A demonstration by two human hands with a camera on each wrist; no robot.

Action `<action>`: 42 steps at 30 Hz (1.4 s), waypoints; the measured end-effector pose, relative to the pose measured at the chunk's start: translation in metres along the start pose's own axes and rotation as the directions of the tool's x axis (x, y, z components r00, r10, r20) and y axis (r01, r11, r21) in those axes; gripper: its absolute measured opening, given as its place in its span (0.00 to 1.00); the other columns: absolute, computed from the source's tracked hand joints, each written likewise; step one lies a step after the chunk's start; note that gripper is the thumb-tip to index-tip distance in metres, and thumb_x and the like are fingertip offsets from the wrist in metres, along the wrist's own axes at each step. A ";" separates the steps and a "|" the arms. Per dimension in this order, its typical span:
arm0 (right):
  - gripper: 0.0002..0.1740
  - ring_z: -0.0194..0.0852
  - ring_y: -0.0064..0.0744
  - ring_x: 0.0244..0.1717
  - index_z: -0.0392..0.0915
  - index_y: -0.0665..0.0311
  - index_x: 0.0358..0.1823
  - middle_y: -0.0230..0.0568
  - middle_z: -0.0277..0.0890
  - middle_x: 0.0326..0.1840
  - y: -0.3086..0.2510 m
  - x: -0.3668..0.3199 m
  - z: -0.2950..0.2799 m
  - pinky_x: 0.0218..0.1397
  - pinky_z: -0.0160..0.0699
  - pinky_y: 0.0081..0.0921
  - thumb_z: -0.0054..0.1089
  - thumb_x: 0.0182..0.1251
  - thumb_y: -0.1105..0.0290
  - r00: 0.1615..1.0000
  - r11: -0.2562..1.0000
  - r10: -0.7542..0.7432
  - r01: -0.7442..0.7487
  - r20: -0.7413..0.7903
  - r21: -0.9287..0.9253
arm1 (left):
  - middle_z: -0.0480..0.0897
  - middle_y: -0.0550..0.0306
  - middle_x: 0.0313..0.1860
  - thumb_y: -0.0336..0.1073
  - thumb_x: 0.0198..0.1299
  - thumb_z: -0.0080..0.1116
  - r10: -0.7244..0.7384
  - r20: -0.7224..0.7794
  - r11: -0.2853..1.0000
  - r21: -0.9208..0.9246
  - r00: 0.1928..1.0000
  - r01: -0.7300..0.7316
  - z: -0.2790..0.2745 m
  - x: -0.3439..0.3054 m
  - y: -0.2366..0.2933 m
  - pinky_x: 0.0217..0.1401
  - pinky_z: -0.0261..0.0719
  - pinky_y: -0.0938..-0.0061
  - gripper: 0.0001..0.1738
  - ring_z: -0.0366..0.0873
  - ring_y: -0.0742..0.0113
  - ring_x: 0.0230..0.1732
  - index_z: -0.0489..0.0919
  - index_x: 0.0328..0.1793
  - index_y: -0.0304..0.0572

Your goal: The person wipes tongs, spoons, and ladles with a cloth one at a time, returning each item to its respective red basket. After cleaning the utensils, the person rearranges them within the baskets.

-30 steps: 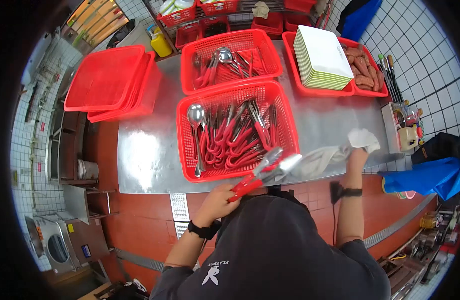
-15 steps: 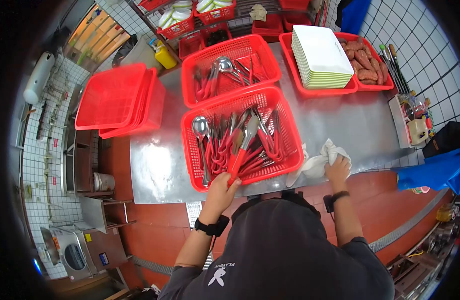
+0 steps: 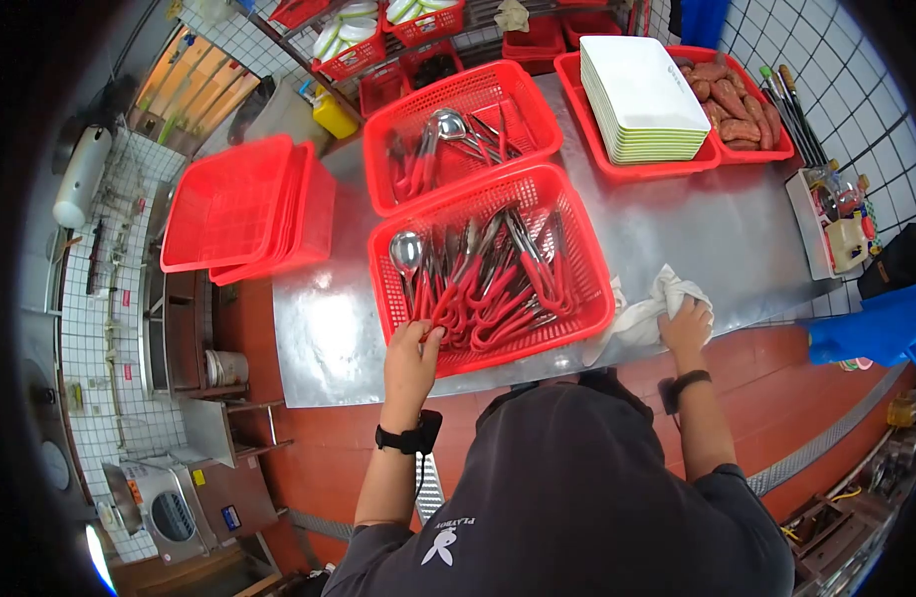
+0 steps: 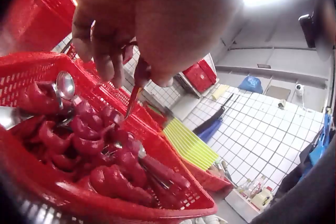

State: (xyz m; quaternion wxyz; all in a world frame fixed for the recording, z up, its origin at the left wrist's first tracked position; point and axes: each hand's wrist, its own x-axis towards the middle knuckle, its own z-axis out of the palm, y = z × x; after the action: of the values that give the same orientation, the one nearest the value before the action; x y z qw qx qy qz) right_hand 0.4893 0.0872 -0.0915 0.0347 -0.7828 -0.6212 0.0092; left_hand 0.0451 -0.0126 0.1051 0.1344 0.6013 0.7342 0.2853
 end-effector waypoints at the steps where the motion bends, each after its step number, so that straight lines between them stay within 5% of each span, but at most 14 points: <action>1: 0.42 0.62 0.57 0.59 0.64 0.62 0.65 0.53 0.63 0.58 -0.001 0.000 -0.002 0.56 0.68 0.53 0.61 0.50 0.49 1.000 1.000 0.007 -0.007 0.014 -0.004 | 0.81 0.44 0.37 0.38 0.63 0.61 0.026 -0.019 1.000 -0.004 0.999 -0.026 0.000 0.003 0.002 0.43 0.75 0.60 0.13 0.79 0.45 0.39 0.79 0.40 0.32; 11: 0.42 0.59 0.60 0.64 0.63 0.61 0.67 0.54 0.61 0.61 -0.004 0.003 -0.014 0.60 0.64 0.56 0.61 0.51 0.48 0.991 0.997 0.063 -0.066 0.116 0.029 | 0.81 0.44 0.36 0.40 0.63 0.62 -0.075 0.142 0.996 0.065 0.987 0.066 0.010 0.026 0.023 0.42 0.76 0.59 0.13 0.79 0.44 0.40 0.78 0.40 0.36; 14: 0.42 0.58 0.61 0.65 0.63 0.61 0.67 0.55 0.61 0.63 -0.006 0.004 -0.016 0.61 0.64 0.56 0.61 0.51 0.48 0.987 0.996 0.069 -0.077 0.143 0.052 | 0.82 0.44 0.38 0.39 0.63 0.61 -0.091 0.087 0.995 0.045 0.992 0.088 0.013 0.031 0.028 0.43 0.77 0.59 0.12 0.80 0.45 0.41 0.77 0.41 0.36; 16: 0.42 0.58 0.61 0.65 0.62 0.61 0.67 0.55 0.60 0.63 -0.008 0.004 -0.019 0.61 0.64 0.56 0.61 0.51 0.48 0.986 0.995 0.074 -0.083 0.152 0.055 | 0.83 0.45 0.42 0.37 0.63 0.62 -0.001 -0.089 0.998 -0.062 0.996 -0.004 0.021 0.034 0.026 0.45 0.78 0.62 0.11 0.82 0.47 0.42 0.77 0.42 0.35; 24: 0.41 0.57 0.59 0.65 0.63 0.61 0.65 0.54 0.61 0.62 -0.012 0.006 -0.022 0.63 0.61 0.55 0.61 0.52 0.48 0.978 0.994 0.100 -0.108 0.182 0.036 | 0.84 0.47 0.43 0.36 0.60 0.66 0.073 -0.105 0.969 -0.229 0.992 -0.095 0.043 0.042 0.067 0.46 0.79 0.65 0.12 0.83 0.53 0.41 0.78 0.44 0.37; 26: 0.41 0.57 0.59 0.66 0.63 0.61 0.65 0.54 0.61 0.62 -0.011 0.006 -0.020 0.64 0.61 0.55 0.61 0.52 0.48 0.978 0.994 0.100 -0.108 0.182 0.034 | 0.84 0.48 0.39 0.40 0.61 0.65 -0.055 0.030 0.981 -0.187 0.998 0.060 0.047 0.045 0.081 0.41 0.79 0.65 0.13 0.83 0.54 0.37 0.79 0.44 0.39; 32: 0.39 0.63 0.57 0.60 0.66 0.62 0.62 0.54 0.64 0.58 -0.010 0.003 -0.018 0.60 0.67 0.51 0.63 0.51 0.49 0.993 0.997 0.077 -0.077 0.086 -0.001 | 0.84 0.50 0.32 0.49 0.63 0.62 -0.038 0.138 0.999 -0.008 0.990 0.040 0.070 0.049 0.097 0.37 0.77 0.65 0.19 0.83 0.55 0.34 0.80 0.47 0.42; 35: 0.39 0.62 0.57 0.61 0.65 0.62 0.62 0.54 0.64 0.59 -0.011 0.004 -0.023 0.61 0.65 0.51 0.63 0.52 0.48 0.988 0.996 0.081 -0.085 0.134 0.023 | 0.85 0.48 0.34 0.46 0.63 0.62 -0.055 0.371 0.993 -0.075 0.927 0.089 0.071 0.046 0.113 0.39 0.78 0.65 0.17 0.84 0.54 0.35 0.80 0.47 0.40; 38: 0.39 0.61 0.57 0.63 0.66 0.62 0.62 0.54 0.63 0.59 -0.011 0.003 -0.024 0.62 0.64 0.52 0.63 0.52 0.48 0.985 0.996 0.082 -0.088 0.150 0.033 | 0.85 0.46 0.37 0.44 0.63 0.62 0.121 0.382 0.982 -0.182 0.916 -0.054 0.082 0.044 0.111 0.41 0.79 0.66 0.17 0.84 0.54 0.37 0.80 0.48 0.39; 42: 0.38 0.62 0.57 0.62 0.66 0.62 0.61 0.54 0.63 0.59 -0.010 0.003 -0.021 0.61 0.65 0.53 0.63 0.52 0.48 0.992 0.997 0.072 -0.075 0.102 0.026 | 0.85 0.44 0.39 0.41 0.64 0.61 0.116 0.374 0.986 -0.157 0.920 -0.060 0.083 0.042 0.112 0.42 0.79 0.65 0.16 0.84 0.53 0.38 0.80 0.50 0.38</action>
State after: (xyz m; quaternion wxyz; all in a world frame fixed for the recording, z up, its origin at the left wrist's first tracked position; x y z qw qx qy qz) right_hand 0.4816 0.0913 -0.0694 0.0144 -0.8031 -0.5927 0.0593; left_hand 0.1704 0.0616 0.1098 0.3041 0.6666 0.6439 0.2204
